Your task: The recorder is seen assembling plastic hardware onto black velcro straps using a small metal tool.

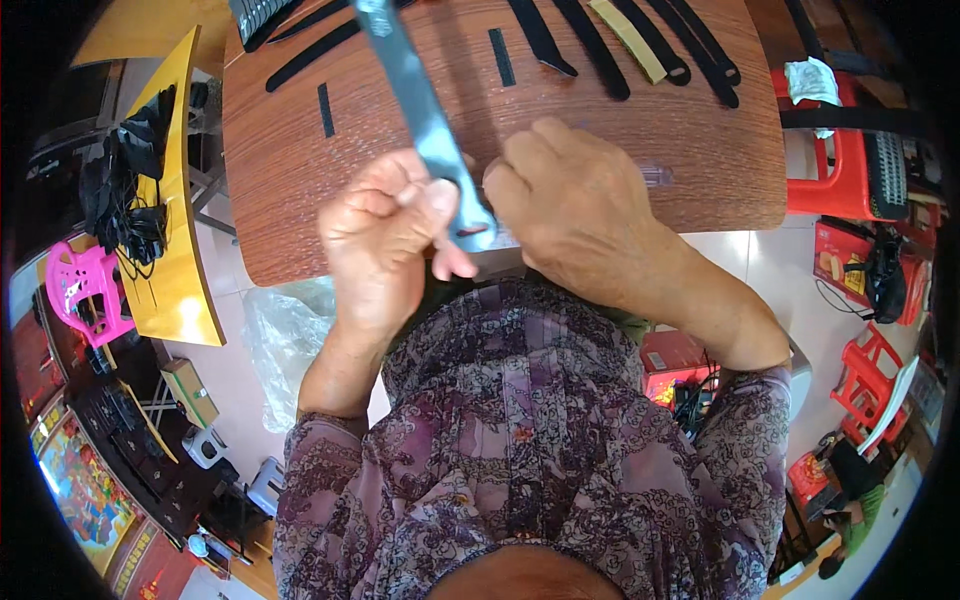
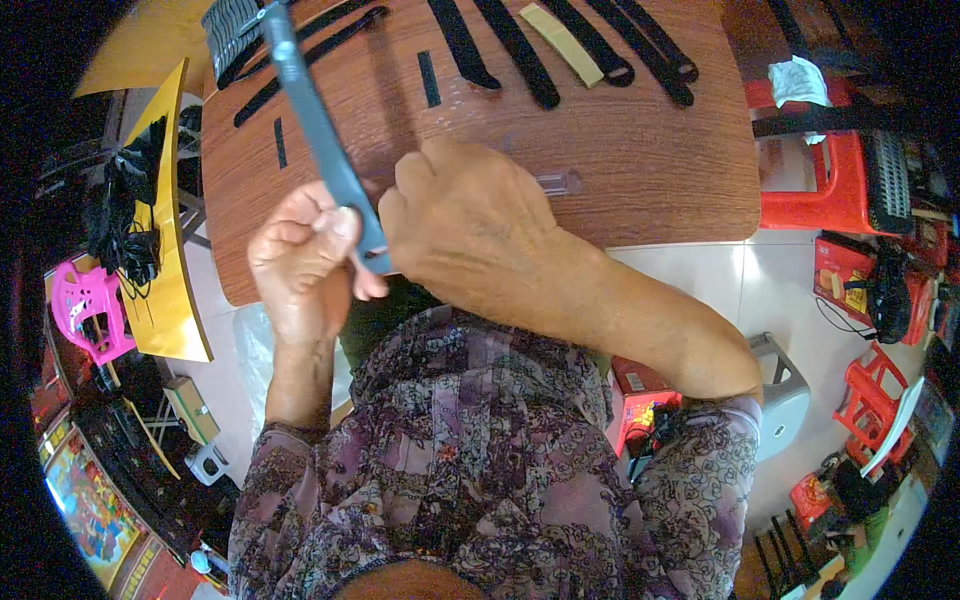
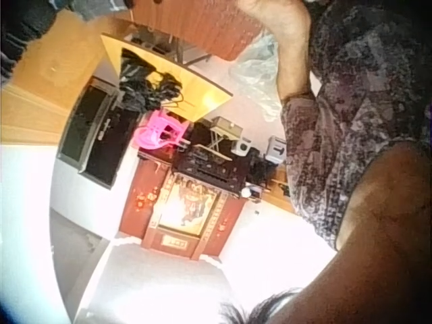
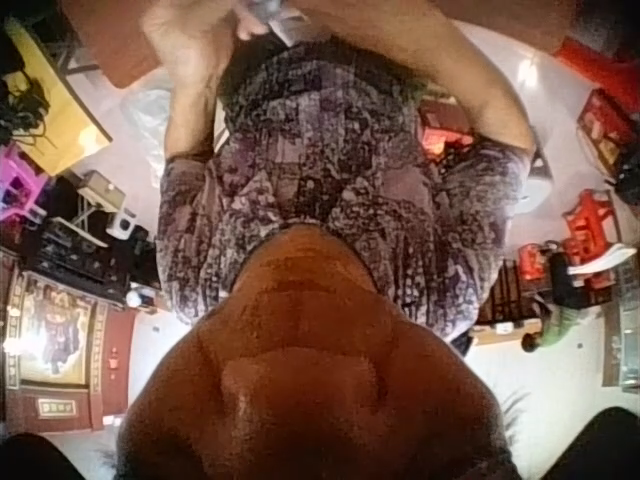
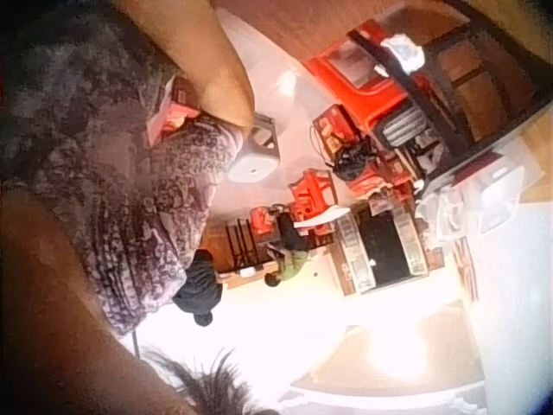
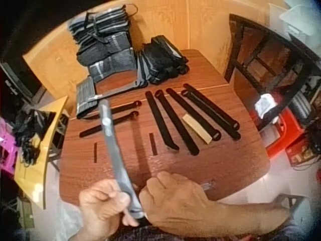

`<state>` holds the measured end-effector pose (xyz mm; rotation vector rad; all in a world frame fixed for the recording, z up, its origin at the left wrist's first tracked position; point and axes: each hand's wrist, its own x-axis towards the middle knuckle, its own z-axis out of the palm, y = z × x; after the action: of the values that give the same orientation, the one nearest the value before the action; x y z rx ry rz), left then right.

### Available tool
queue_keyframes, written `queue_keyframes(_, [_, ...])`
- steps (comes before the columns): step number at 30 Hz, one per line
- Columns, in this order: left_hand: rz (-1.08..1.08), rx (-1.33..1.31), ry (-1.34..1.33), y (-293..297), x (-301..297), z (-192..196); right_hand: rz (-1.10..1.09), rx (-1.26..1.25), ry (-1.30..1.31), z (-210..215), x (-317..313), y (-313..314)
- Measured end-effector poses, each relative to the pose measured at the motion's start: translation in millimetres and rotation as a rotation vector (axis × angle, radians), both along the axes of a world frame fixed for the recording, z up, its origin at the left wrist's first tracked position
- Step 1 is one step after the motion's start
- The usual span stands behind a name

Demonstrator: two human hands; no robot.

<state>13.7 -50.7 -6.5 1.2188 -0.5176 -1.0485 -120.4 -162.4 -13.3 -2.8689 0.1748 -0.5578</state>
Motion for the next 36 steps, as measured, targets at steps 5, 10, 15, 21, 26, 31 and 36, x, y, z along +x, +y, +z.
queue_keyframes(5, [0.094, -0.101, 0.018, 6, 16, -6, -0.160, 0.100, -0.231, 8, -10, -15])
queue_keyframes(10, [-0.087, -0.095, 0.194, 3, 19, -8, -0.135, 0.183, -0.311, 5, -3, -2])
queue_keyframes(15, [-0.097, -0.125, 0.229, 3, 18, -15, -0.137, 0.185, -0.299, 7, -1, 6])
queue_keyframes(21, [-0.099, -0.096, 0.264, 3, 17, -16, -0.164, 0.082, -0.264, 10, -1, 10])
queue_keyframes(26, [-0.144, -0.127, 0.302, 2, 19, -18, -0.166, 0.010, -0.216, 7, 0, 12])
queue_keyframes(31, [-0.087, -0.113, 0.283, 0, 12, -20, -0.167, -0.053, -0.208, 6, 1, 13])
queue_keyframes(36, [-0.041, -0.130, 0.180, -2, 3, -18, -0.190, -0.143, -0.229, 0, 3, 14])
